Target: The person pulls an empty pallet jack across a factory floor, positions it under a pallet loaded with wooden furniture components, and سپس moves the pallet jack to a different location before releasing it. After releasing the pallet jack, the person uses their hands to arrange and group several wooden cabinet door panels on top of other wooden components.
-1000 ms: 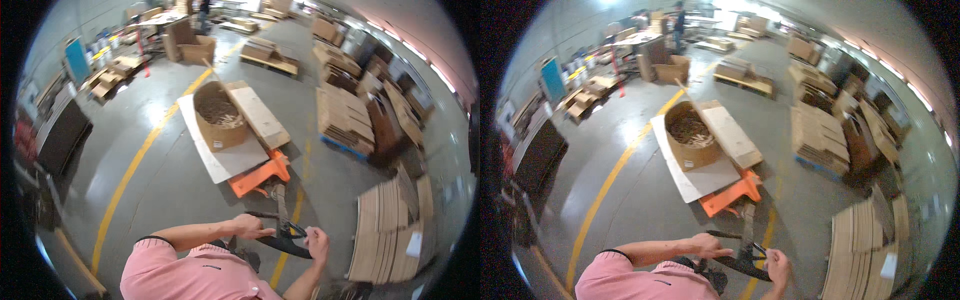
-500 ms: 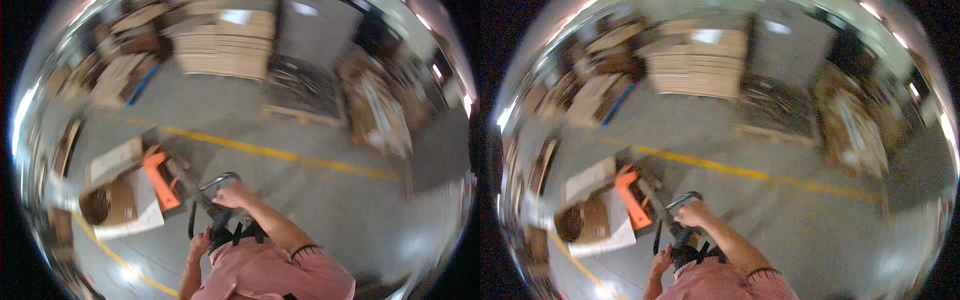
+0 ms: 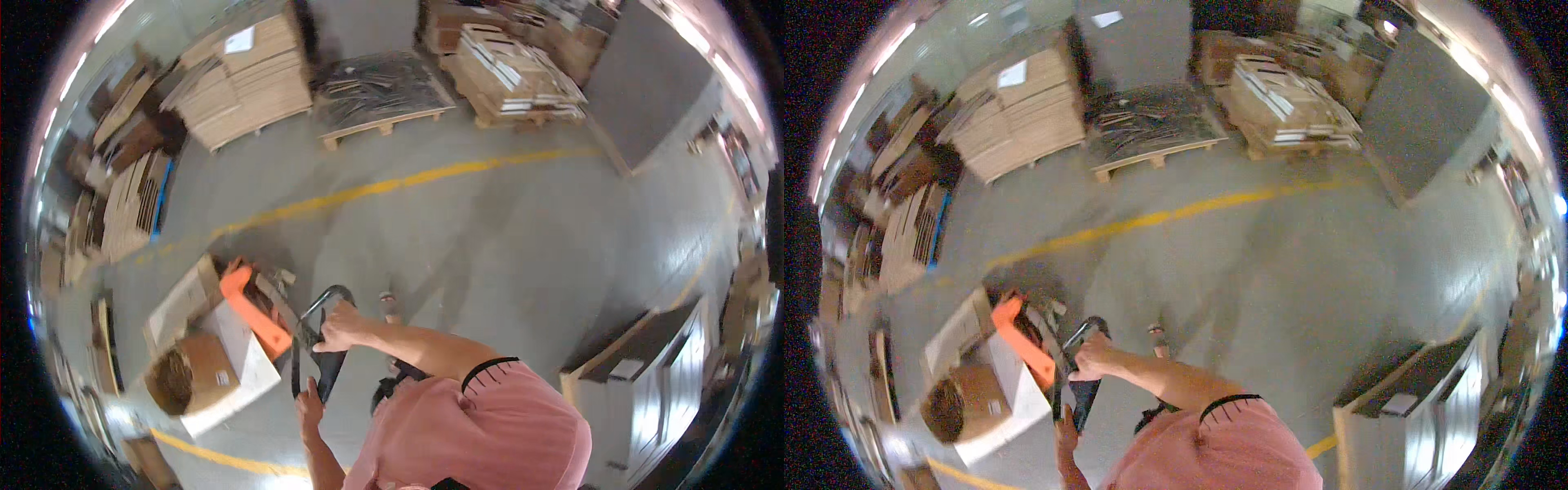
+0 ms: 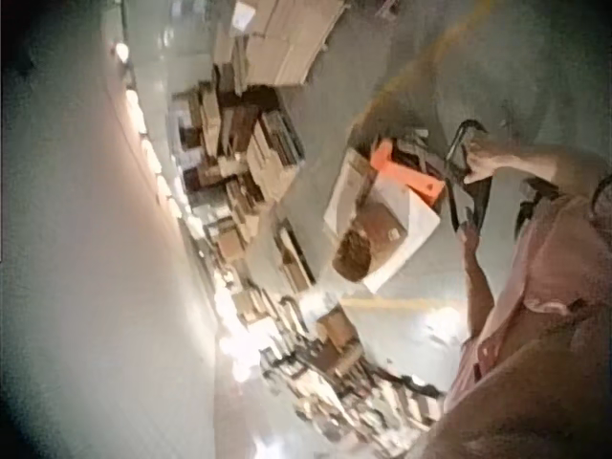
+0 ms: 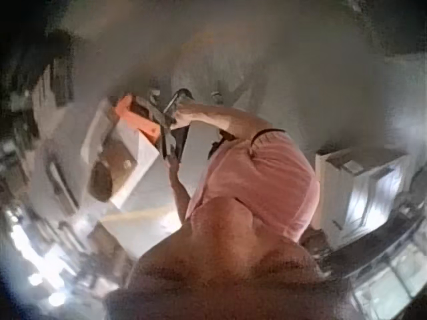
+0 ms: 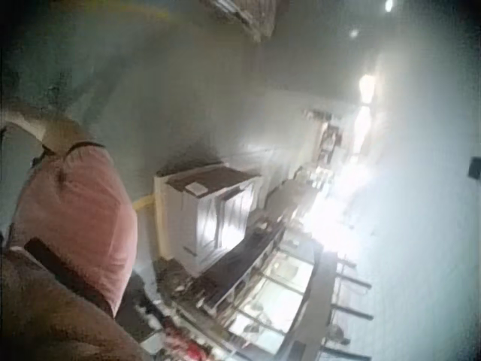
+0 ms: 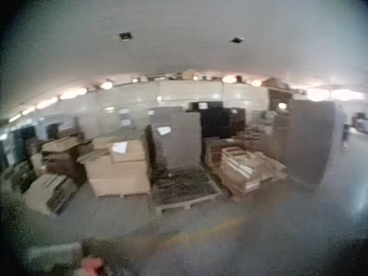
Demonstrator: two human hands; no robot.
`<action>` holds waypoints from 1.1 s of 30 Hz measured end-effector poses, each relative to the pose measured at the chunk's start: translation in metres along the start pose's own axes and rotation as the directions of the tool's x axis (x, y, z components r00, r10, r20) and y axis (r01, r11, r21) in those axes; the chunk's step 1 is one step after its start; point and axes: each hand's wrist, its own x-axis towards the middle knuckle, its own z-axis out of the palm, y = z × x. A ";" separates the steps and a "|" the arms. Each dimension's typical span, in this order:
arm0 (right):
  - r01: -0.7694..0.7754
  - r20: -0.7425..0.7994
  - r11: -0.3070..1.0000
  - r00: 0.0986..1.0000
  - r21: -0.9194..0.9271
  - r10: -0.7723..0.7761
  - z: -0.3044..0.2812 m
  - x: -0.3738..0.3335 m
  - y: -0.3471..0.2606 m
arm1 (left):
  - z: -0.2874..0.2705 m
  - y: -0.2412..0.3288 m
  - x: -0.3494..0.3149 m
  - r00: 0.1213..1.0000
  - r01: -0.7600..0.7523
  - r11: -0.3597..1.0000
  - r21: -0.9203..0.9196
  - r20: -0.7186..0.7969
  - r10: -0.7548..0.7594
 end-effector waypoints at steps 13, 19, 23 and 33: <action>0.034 0.084 0.999 0.996 -0.030 -0.031 0.058 -0.245 -0.099 | 0.040 -0.035 -0.224 0.993 -0.034 0.970 0.241 0.121 0.004; -0.092 -0.079 0.996 0.993 -0.019 0.090 0.108 -0.385 -0.136 | 0.101 -0.056 -0.339 0.938 0.068 0.982 0.178 0.324 -0.123; -0.134 0.123 0.991 0.983 -0.009 0.134 0.111 -0.449 -0.171 | 0.112 -0.065 -0.425 0.962 -0.143 0.969 0.203 0.258 0.088; 0.018 0.368 0.999 0.930 -0.036 -0.003 0.093 -0.555 -0.324 | 0.037 -0.133 -0.573 0.973 -0.182 0.983 -0.011 0.142 0.182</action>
